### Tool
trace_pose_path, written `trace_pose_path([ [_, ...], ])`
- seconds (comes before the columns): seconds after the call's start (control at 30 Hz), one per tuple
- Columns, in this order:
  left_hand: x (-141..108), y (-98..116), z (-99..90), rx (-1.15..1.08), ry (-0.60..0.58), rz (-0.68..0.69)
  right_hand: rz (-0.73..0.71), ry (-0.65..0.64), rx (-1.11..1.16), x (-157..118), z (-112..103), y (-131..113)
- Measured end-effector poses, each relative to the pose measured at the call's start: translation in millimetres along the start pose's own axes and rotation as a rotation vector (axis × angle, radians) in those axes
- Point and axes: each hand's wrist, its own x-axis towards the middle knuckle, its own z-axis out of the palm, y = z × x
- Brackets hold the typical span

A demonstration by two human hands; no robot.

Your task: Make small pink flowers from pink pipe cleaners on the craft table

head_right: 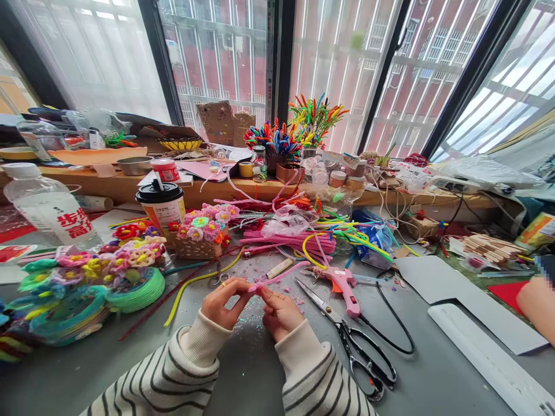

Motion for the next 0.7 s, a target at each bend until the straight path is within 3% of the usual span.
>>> trace_pose_path([
  [0.13, 2.2, -2.9, -2.2, -0.367, -0.15, -0.432, 0.084, -0.089, 0.014, -3.3, -3.8, -9.9],
  [0.23, 3.2, -4.4, -3.7, -0.581, -0.148, -0.636, 0.042, -0.091, 0.005, -5.2, -3.3, -12.1],
  [0.5, 4.4, -1.4, -2.0, -0.628, -0.193, -0.782, -0.052, -0.047, -0.096, -5.5, -5.5, -10.7],
  [0.7, 2.0, -6.1, -2.5, -0.646, -0.282, -0.813, -0.095, -0.028, -0.204, -6.3, -6.4, -8.5],
])
